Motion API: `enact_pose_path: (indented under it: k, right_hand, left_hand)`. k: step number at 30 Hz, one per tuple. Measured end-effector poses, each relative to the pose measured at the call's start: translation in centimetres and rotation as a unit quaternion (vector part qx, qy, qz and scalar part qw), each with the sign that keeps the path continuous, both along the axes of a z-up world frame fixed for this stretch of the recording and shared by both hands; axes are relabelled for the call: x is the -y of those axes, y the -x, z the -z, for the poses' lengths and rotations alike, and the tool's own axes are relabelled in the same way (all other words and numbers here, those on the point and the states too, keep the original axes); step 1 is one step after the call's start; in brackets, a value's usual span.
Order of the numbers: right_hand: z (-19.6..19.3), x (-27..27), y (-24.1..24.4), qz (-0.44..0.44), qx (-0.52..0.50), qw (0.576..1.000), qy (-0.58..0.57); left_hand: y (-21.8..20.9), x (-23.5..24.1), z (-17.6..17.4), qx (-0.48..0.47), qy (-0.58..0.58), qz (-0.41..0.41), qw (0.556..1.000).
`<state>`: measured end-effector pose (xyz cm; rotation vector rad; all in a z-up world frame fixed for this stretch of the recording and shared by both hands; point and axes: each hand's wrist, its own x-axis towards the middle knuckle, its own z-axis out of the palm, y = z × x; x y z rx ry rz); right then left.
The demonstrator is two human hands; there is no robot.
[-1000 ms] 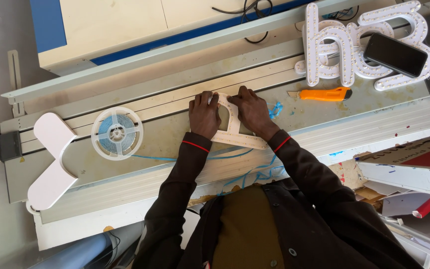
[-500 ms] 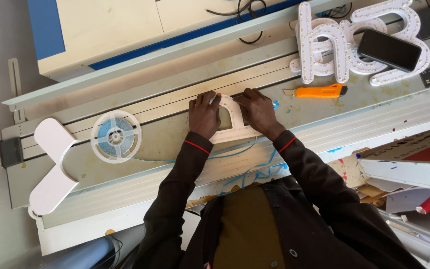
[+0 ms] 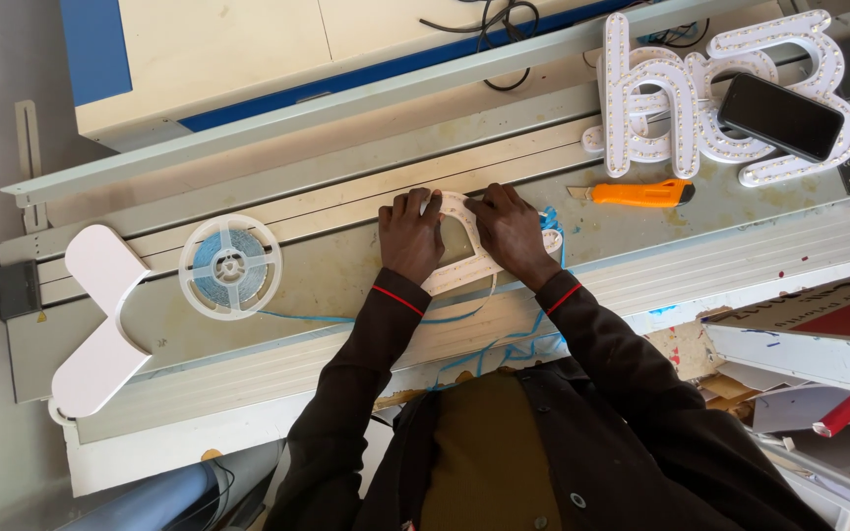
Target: Applying adhesive LED strips to the back of cut-out sign letters to create illuminated signage.
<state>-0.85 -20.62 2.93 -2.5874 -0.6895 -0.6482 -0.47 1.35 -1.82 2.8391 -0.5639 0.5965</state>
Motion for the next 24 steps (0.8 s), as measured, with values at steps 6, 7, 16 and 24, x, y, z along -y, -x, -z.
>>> enact_pose_path:
  k: [6, 7, 16, 24]
  right_hand:
    - [0.3, -0.1, -0.3, 0.003, -0.001, 1.000, 0.006]
    - [0.1, -0.2, 0.0, 0.005, -0.002, 1.000, 0.004]
    - [0.0, 1.7, 0.0, -0.010, -0.054, 0.998, 0.009]
    - [0.9, 2.1, 0.5, 0.024, -0.024, 0.999, -0.005]
  left_hand:
    - [0.2, 0.6, -1.9, -0.055, -0.002, 0.079, 0.995]
    - [0.2, 0.6, -1.4, -0.057, -0.004, 0.081, 0.995]
    - [-0.3, 1.7, -1.0, -0.003, -0.031, 0.077, 0.997]
    - [0.2, 2.7, -1.6, 0.047, -0.010, 0.046, 0.998]
